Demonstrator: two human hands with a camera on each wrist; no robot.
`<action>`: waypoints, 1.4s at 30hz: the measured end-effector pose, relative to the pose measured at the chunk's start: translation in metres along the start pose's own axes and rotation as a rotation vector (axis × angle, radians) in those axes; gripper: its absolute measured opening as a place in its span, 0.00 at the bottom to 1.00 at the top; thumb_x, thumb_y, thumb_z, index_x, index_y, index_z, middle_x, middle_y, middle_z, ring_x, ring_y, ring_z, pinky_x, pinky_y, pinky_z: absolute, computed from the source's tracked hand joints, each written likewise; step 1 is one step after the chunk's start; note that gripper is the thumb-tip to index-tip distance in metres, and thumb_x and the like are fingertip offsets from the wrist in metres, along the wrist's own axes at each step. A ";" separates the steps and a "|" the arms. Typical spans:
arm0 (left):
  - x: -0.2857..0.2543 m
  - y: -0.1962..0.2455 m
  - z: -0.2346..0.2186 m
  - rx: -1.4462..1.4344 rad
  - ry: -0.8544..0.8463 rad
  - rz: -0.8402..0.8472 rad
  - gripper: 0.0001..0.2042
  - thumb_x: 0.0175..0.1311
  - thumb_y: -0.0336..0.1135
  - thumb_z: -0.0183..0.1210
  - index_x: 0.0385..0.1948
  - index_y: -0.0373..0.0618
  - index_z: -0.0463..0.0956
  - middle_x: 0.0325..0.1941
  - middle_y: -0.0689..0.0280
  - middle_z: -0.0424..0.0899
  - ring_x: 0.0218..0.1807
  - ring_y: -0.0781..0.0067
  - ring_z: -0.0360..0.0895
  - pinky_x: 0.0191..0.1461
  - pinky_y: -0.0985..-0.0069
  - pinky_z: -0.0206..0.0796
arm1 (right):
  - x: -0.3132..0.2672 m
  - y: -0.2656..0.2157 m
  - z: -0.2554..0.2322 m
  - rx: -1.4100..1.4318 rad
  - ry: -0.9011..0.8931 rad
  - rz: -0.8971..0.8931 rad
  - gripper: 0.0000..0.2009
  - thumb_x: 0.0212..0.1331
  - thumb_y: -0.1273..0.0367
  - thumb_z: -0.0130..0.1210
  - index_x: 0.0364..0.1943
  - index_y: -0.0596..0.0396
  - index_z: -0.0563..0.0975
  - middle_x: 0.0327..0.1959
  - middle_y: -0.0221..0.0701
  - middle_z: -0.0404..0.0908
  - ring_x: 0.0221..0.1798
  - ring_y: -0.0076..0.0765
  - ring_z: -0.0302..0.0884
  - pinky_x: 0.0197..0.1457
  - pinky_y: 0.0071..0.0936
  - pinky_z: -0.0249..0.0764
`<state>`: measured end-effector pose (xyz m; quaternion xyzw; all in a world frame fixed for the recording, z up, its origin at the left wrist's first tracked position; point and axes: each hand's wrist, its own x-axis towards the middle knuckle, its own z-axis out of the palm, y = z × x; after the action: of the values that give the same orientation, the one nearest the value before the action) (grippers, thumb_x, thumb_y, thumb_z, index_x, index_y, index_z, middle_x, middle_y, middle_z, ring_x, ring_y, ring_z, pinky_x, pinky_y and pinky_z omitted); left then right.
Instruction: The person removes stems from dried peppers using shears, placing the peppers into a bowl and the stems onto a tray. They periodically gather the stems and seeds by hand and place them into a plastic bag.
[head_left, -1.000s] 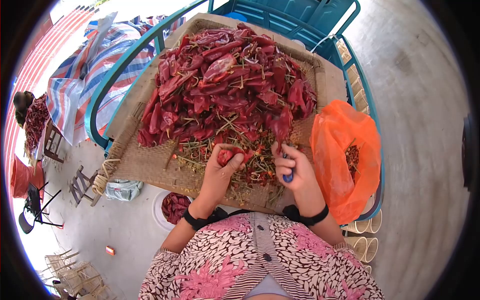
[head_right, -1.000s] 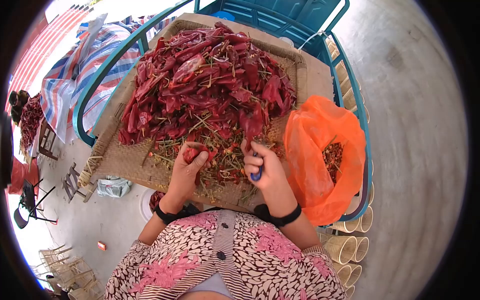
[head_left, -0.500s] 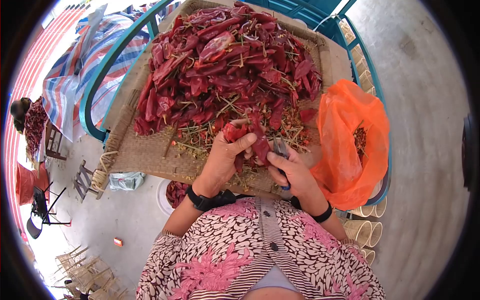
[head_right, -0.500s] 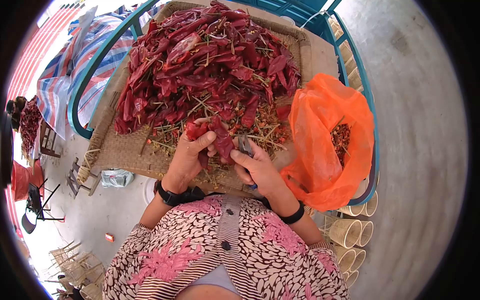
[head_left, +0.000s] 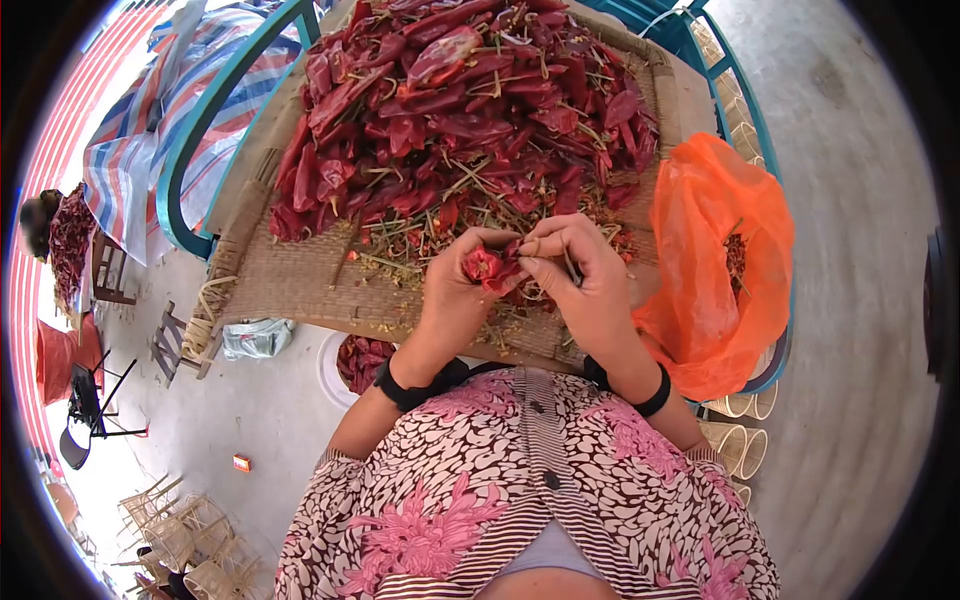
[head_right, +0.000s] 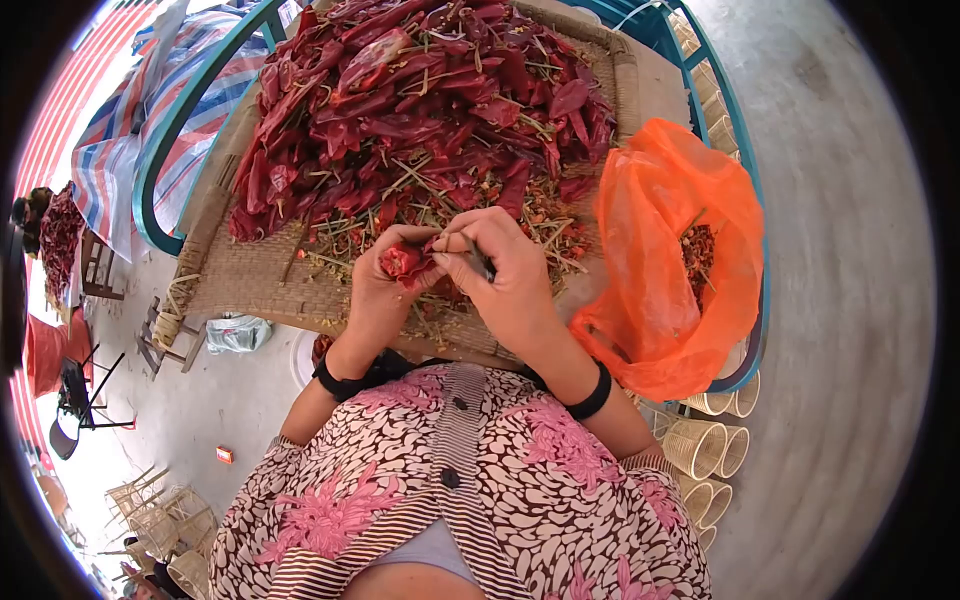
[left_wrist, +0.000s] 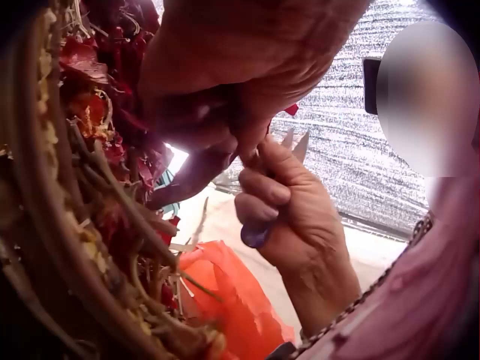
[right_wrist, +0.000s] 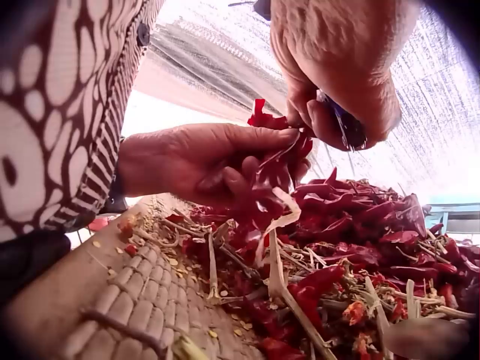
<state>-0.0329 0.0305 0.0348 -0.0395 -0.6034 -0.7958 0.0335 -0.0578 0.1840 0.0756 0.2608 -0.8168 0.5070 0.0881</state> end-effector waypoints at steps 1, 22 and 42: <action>0.000 0.000 0.000 0.031 -0.004 -0.019 0.11 0.55 0.20 0.63 0.40 0.39 0.75 0.38 0.70 0.79 0.38 0.84 0.74 0.44 0.84 0.68 | 0.000 0.002 0.001 -0.111 0.003 -0.081 0.09 0.53 0.75 0.63 0.39 0.52 0.78 0.36 0.27 0.77 0.30 0.21 0.74 0.33 0.21 0.69; -0.001 0.001 -0.026 -0.211 -0.389 -0.176 0.08 0.60 0.25 0.62 0.38 0.41 0.74 0.38 0.73 0.77 0.39 0.85 0.71 0.46 0.84 0.65 | -0.009 0.000 -0.010 1.385 -0.140 1.002 0.05 0.64 0.67 0.55 0.37 0.52 0.74 0.22 0.20 0.71 0.13 0.12 0.57 0.16 0.16 0.55; 0.001 0.011 -0.018 -0.606 -0.272 -0.325 0.09 0.59 0.23 0.61 0.38 0.44 0.72 0.36 0.74 0.76 0.36 0.86 0.71 0.40 0.84 0.63 | 0.005 -0.018 -0.008 1.179 -0.057 0.912 0.03 0.65 0.70 0.54 0.37 0.53 0.74 0.13 0.16 0.63 0.11 0.13 0.54 0.15 0.16 0.52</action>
<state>-0.0330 0.0108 0.0402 -0.0568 -0.3378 -0.9207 -0.1872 -0.0538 0.1825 0.0958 -0.0869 -0.4387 0.8402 -0.3065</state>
